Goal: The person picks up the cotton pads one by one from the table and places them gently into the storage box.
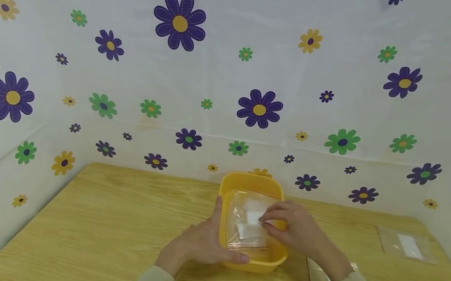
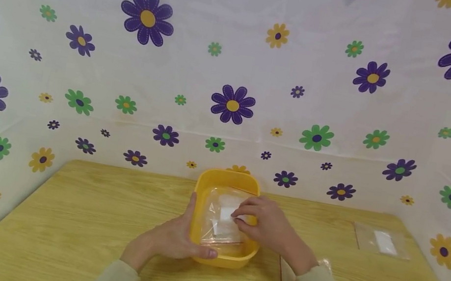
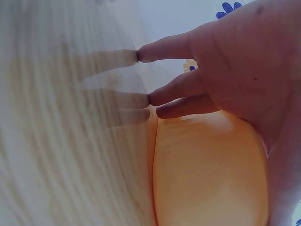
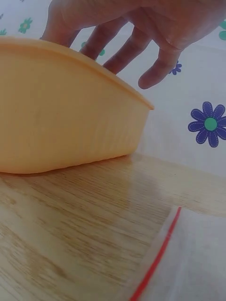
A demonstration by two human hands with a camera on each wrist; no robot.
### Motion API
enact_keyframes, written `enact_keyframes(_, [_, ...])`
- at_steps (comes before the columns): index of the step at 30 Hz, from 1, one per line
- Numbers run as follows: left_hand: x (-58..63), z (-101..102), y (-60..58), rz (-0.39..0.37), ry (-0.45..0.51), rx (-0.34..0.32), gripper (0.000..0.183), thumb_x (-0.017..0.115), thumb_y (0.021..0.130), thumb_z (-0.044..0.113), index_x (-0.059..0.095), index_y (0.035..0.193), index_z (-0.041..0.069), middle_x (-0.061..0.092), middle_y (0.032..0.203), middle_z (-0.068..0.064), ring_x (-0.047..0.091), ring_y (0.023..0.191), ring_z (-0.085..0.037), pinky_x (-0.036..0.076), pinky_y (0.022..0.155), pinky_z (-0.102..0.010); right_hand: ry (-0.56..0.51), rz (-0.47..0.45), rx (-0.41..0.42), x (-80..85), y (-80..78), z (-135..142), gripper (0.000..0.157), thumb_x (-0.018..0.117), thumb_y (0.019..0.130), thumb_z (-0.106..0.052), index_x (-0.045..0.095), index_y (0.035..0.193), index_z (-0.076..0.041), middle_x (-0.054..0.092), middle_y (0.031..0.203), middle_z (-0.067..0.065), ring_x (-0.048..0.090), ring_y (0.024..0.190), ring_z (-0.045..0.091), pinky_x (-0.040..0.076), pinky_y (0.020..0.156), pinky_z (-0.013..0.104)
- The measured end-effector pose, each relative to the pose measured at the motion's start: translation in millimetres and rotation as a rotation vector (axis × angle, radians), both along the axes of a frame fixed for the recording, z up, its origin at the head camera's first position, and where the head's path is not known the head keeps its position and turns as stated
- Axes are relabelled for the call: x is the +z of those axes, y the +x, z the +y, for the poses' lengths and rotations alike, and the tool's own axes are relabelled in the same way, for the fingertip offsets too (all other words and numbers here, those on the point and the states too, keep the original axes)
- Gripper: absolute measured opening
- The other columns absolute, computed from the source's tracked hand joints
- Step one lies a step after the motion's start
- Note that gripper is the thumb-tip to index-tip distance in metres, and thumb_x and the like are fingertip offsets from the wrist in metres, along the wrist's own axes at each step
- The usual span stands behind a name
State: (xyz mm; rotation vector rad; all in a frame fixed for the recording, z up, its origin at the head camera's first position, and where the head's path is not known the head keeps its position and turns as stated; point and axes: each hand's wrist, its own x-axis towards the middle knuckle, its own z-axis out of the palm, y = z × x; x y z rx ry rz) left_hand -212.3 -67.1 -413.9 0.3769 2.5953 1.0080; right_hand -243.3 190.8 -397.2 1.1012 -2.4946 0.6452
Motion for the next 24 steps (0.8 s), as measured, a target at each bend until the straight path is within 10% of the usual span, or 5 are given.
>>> enact_keyframes(24, [-1.2,-1.0,-1.6,-0.021,0.007,-0.004,0.146,0.077,0.071,0.077,-0.022,0.162,0.02,0.028,0.168,-0.018,0.043,0.145,-0.046,0.039,0.115,-0.066,0.357,-0.163,-0.113,-3.4,-1.5,-30.8,0.023,0.079,0.09,-0.03,0.08,0.112,-0.022,0.074,0.111,-0.003,0.065,0.106,0.022,0.048,0.102,0.06])
